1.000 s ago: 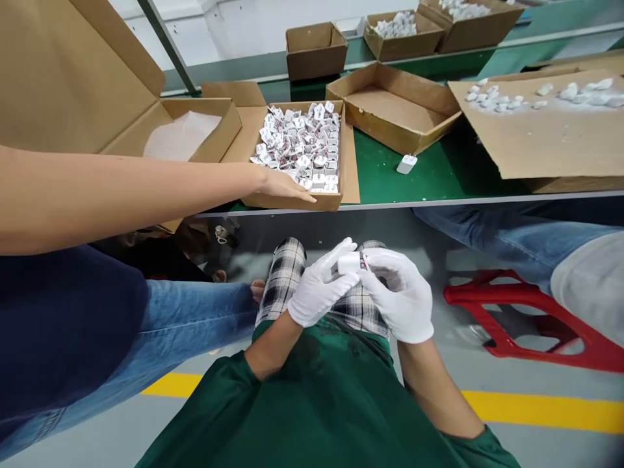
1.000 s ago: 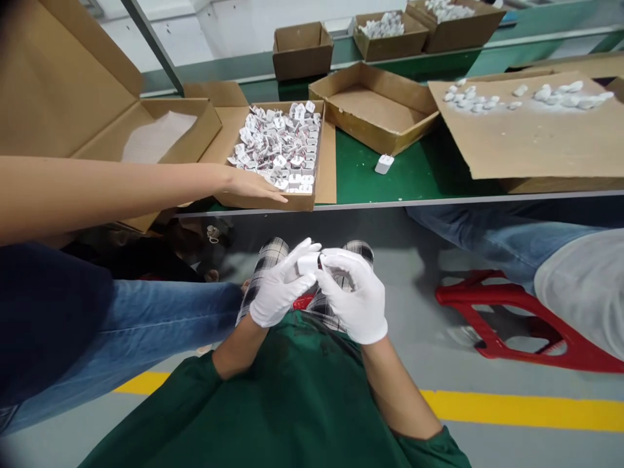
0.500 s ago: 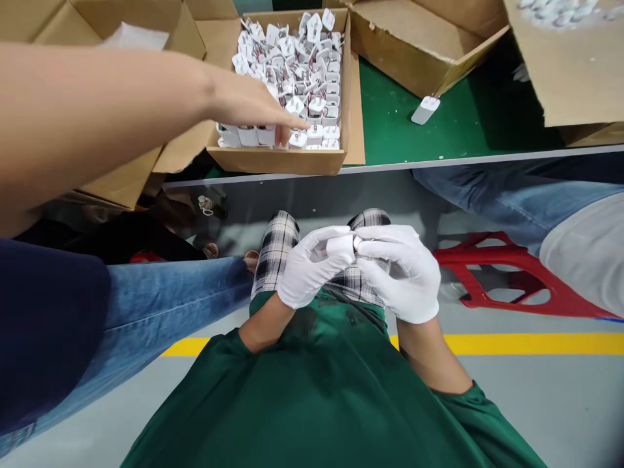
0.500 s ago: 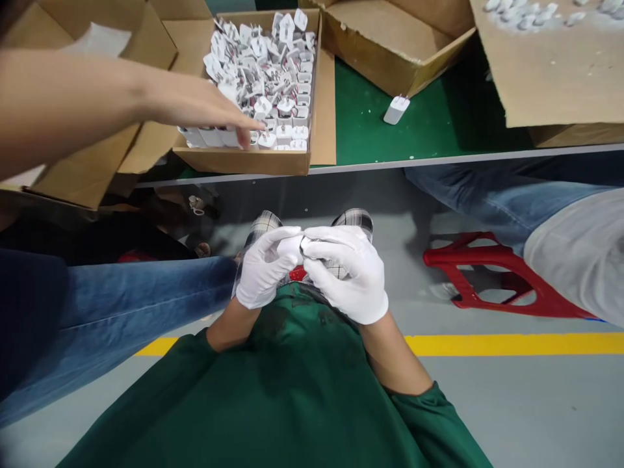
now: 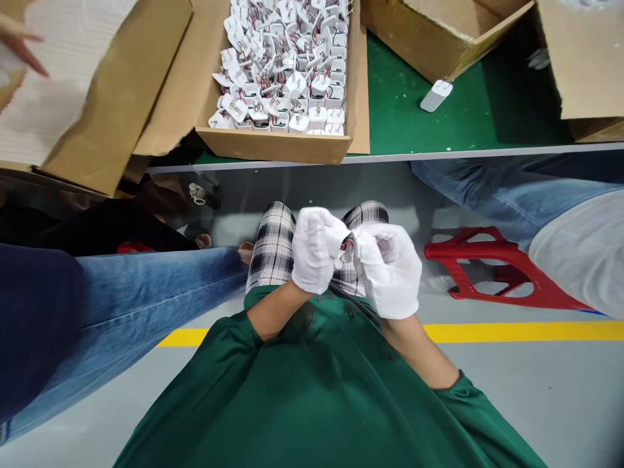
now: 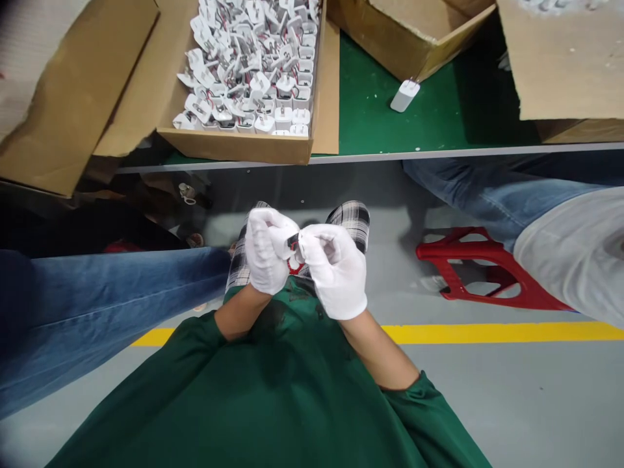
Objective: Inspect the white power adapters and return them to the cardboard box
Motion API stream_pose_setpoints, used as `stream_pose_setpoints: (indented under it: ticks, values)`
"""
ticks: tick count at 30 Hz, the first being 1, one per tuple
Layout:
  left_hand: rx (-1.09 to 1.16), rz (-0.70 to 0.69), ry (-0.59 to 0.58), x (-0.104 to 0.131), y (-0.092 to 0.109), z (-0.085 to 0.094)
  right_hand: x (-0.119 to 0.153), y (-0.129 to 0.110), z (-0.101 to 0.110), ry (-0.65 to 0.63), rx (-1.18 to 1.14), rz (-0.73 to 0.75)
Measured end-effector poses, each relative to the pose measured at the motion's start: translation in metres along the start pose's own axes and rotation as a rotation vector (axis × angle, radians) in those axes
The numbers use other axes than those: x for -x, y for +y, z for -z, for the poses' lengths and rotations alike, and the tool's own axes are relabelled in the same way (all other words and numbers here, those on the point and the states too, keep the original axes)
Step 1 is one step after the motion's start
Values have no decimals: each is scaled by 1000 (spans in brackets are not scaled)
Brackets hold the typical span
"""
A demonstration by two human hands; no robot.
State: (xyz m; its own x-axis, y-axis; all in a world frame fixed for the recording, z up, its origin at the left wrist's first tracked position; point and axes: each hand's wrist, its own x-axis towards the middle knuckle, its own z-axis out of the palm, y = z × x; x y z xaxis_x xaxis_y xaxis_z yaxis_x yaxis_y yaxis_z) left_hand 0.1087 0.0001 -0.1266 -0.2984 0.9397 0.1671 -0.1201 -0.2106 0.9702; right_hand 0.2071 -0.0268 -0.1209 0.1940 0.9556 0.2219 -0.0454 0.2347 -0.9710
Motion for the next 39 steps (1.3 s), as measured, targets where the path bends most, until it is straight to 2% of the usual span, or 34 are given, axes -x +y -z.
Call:
stream_pose_setpoints:
  ticks: [2, 8, 15, 22, 25, 29, 35, 39]
  values:
    - [-38, -24, -16, -3, 2, -3, 3, 1, -4, 34, 8, 46]
    - [-27, -14, -181, -3, 11, -6, 5, 1, -4, 154, 213, 227]
    - [-73, -74, -101, 1, 11, -10, 8, 2, -5, 196, 384, 283]
    - [-41, -85, -84, 8, 6, -7, 8, -5, -6, 149, 346, 174]
    - [0, -96, -62, 10, 8, -6, 8, -3, -6, 131, 191, 163]
    - [-7, -56, -46, 10, 13, -7, 6, 0, -6, 89, -6, 50]
    - [-4, -75, -54, 10, 11, -3, 5, -6, -4, 177, 170, 114]
    - [9, -110, -100, 11, 7, -1, 5, -8, -4, 170, 220, 148]
